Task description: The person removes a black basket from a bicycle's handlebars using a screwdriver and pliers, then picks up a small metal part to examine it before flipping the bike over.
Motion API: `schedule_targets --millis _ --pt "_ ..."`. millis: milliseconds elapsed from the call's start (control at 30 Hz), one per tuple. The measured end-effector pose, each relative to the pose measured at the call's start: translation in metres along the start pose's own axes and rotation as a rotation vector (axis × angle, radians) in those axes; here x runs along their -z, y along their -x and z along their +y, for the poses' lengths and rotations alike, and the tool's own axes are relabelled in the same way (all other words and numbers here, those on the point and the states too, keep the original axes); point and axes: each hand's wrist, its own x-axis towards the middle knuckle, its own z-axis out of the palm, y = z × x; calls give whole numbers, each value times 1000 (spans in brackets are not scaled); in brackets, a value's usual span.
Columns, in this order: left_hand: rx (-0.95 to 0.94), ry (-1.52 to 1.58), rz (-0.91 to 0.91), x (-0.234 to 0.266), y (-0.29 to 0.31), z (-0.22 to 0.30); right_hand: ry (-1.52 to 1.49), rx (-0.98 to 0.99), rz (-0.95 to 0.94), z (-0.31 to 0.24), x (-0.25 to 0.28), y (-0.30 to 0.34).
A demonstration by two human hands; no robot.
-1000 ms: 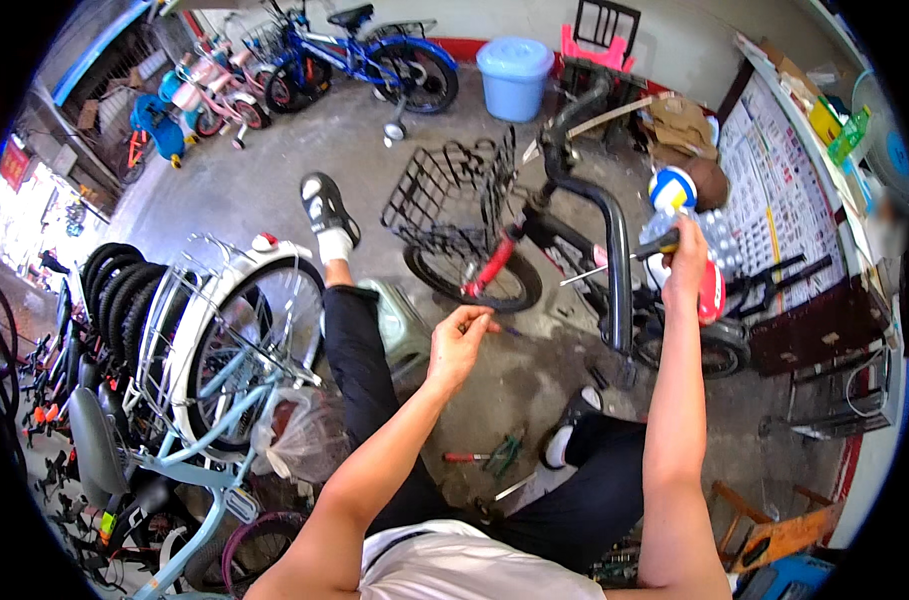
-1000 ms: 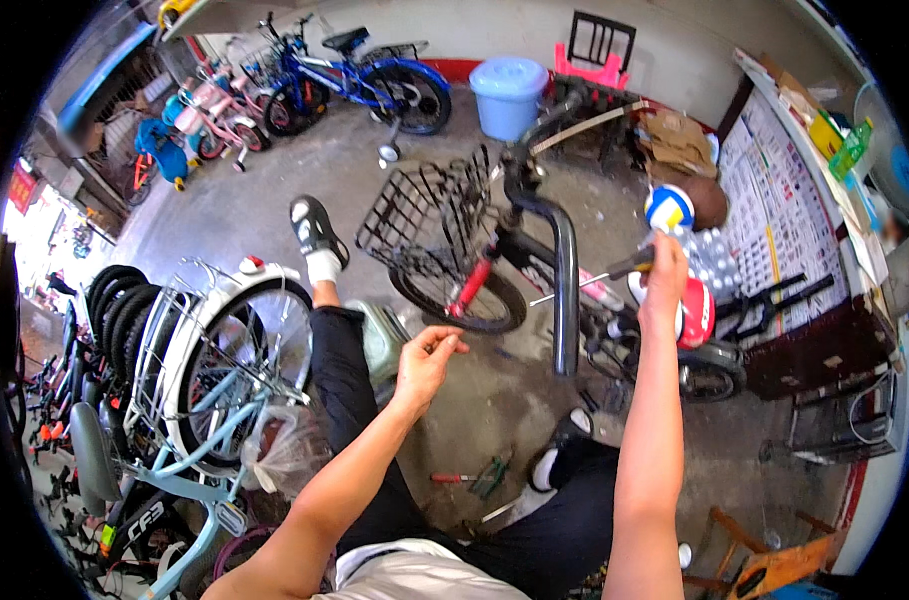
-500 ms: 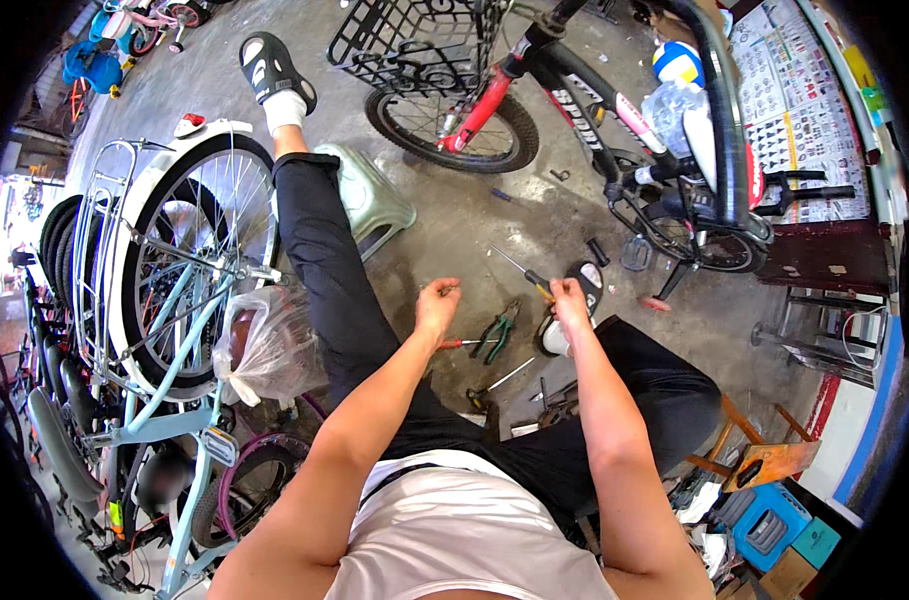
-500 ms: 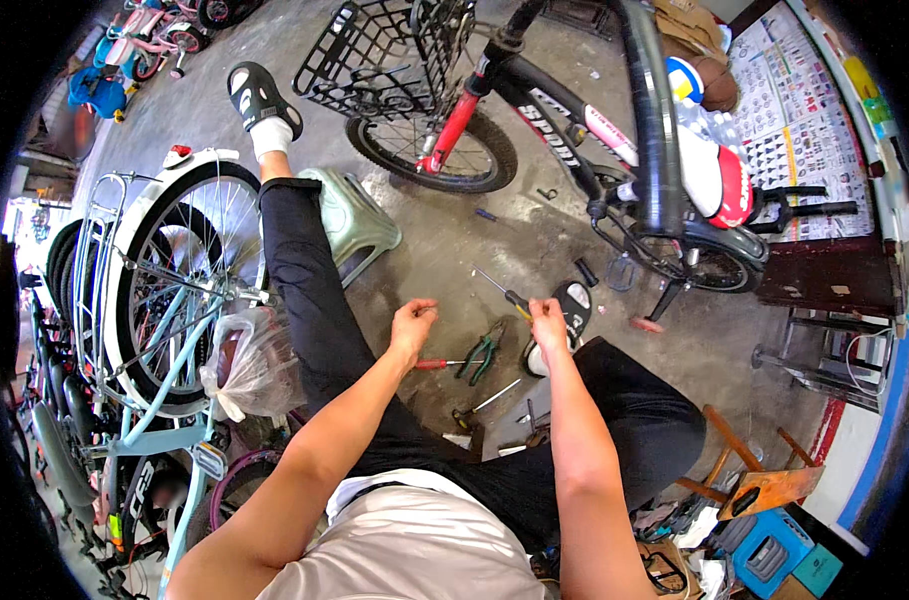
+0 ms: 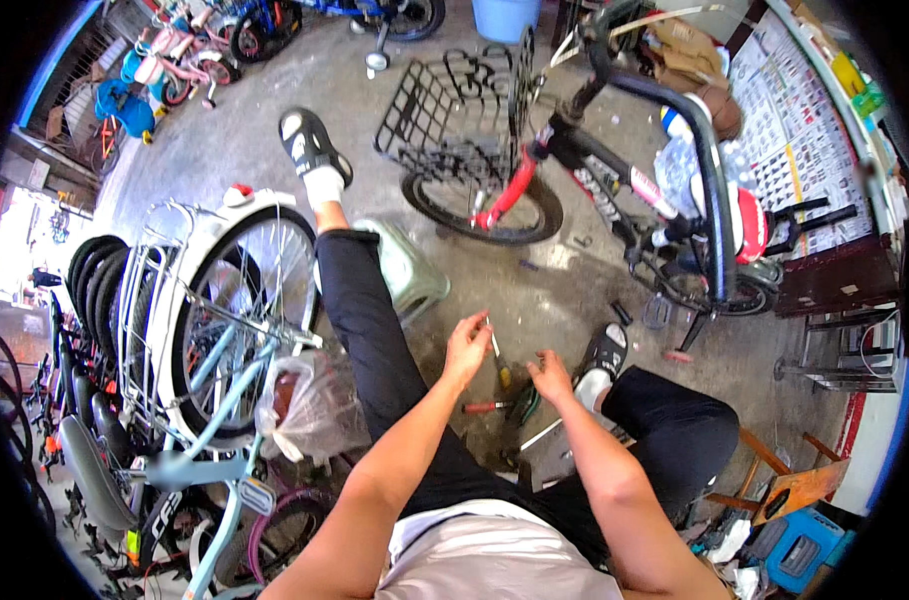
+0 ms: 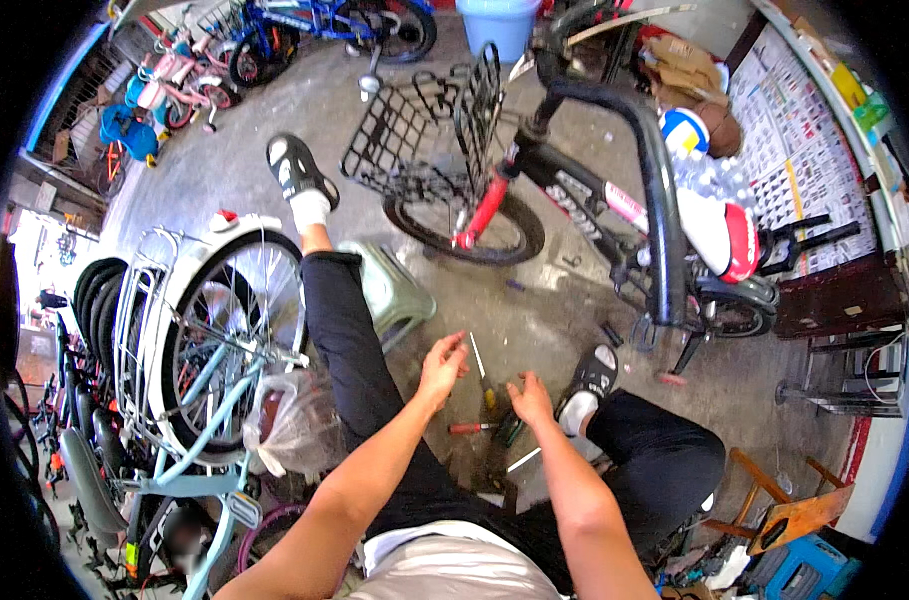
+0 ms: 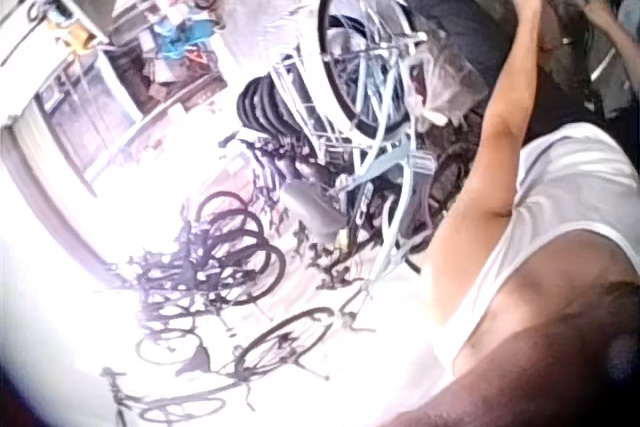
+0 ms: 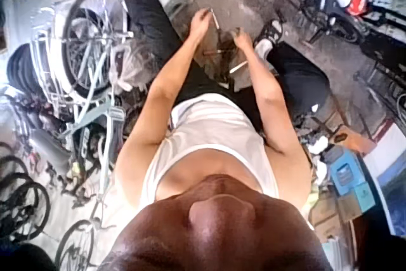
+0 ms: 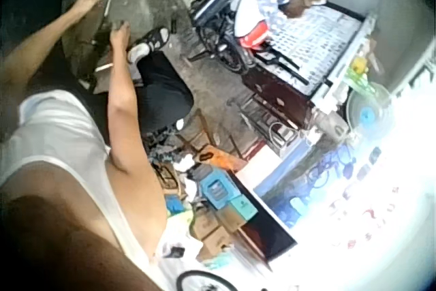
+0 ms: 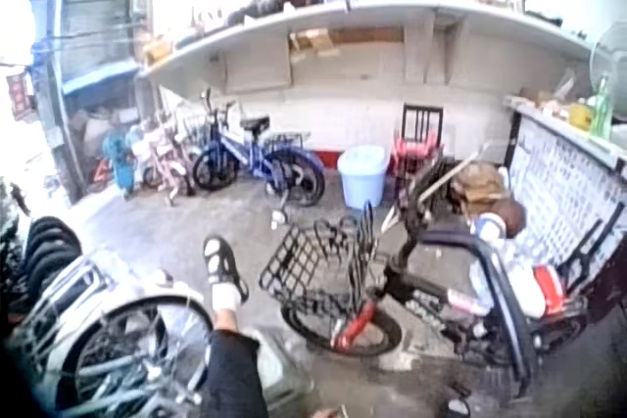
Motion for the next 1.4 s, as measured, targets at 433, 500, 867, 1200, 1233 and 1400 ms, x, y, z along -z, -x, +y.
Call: schedule_targets --millis 433,500,867,1200,1233,1400 --pt "-785 -431 190 -13 27 187 -841 288 -157 -262 270 -51" --pt "-936 -418 220 -14 44 242 -1057 199 -243 -288 267 -38" --pt "-1137 -526 409 -28 34 335 -1563 205 -612 -294 268 -106" --pt "-917 -894 349 -14 -50 378 20 835 806 -342 307 -137" --pt "-850 -897 321 -16 -49 379 44 827 805 -340 308 -141" --pt "-875 -890 320 -17 -43 378 23 890 846 -347 311 -140"
